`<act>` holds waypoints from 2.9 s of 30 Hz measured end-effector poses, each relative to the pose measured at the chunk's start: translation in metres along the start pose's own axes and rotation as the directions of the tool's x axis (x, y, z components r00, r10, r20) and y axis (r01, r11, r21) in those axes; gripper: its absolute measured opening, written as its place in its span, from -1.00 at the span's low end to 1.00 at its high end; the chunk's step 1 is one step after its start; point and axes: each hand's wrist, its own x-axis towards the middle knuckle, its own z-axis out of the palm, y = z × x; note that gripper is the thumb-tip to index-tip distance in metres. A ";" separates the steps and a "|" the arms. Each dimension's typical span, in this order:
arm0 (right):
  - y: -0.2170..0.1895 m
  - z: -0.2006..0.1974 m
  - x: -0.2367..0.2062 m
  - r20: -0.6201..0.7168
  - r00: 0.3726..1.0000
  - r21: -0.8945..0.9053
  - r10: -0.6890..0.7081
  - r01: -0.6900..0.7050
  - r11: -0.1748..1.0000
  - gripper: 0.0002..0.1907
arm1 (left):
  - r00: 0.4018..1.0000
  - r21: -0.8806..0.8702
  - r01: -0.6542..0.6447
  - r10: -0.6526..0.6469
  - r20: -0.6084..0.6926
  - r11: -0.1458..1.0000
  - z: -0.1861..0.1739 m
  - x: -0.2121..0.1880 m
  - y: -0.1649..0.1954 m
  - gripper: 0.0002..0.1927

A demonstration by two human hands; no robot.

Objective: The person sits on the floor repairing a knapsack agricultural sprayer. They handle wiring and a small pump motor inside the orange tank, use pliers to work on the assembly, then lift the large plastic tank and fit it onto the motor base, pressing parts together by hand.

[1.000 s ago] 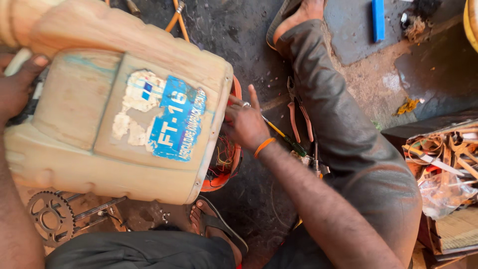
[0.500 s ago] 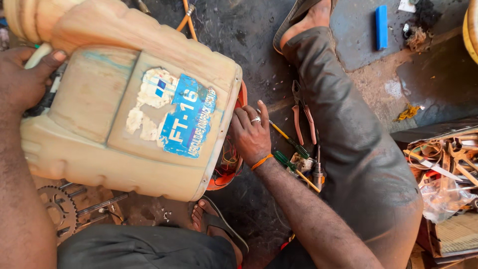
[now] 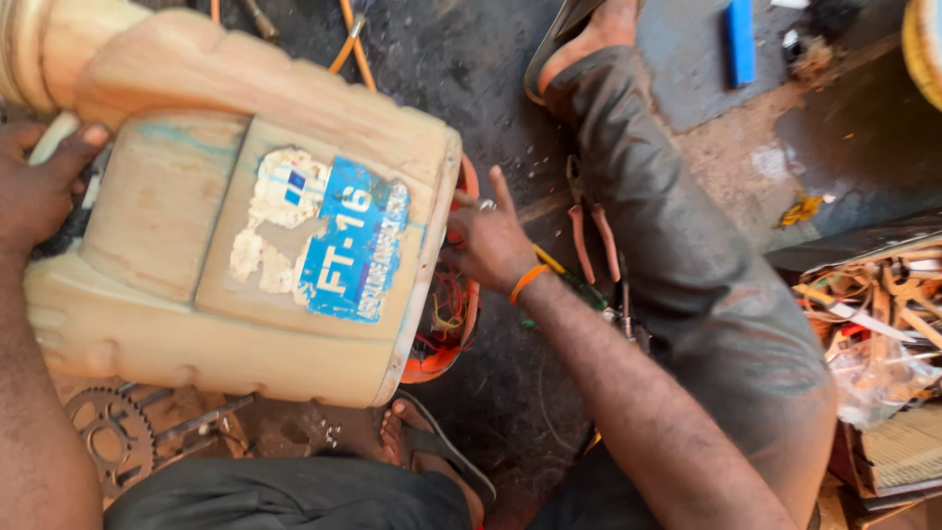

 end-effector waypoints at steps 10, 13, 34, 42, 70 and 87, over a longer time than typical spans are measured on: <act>0.069 0.026 -0.057 -0.385 0.709 0.171 0.591 -0.574 0.801 -0.41 | 0.996 -0.260 0.061 -0.043 0.076 0.964 -0.001 -0.011 0.013 -0.62; 0.113 0.048 -0.059 -0.351 0.585 0.105 0.731 -0.751 0.651 -0.16 | 0.991 -0.309 0.129 -0.111 0.073 0.942 -0.010 -0.031 0.026 -0.58; 0.174 0.043 -0.045 -0.356 0.710 -0.066 0.608 -0.668 0.741 -0.63 | 0.947 0.012 0.238 -0.230 -0.223 0.971 0.059 -0.037 0.087 -0.61; 0.123 -0.013 -0.091 0.423 0.712 0.833 0.561 -0.549 0.070 -0.65 | 0.978 0.213 -0.048 0.090 -0.190 0.976 0.064 -0.013 0.041 -0.53; -0.054 0.037 -0.086 0.623 0.779 0.779 0.068 -0.610 -0.146 -0.40 | 0.959 0.262 0.272 -0.282 0.001 0.926 -0.001 -0.028 0.073 -0.56; -0.050 0.032 -0.077 0.510 0.860 0.856 0.028 -0.504 -0.119 -0.40 | 0.960 0.311 0.262 -0.280 0.011 0.914 -0.006 -0.031 0.074 -0.54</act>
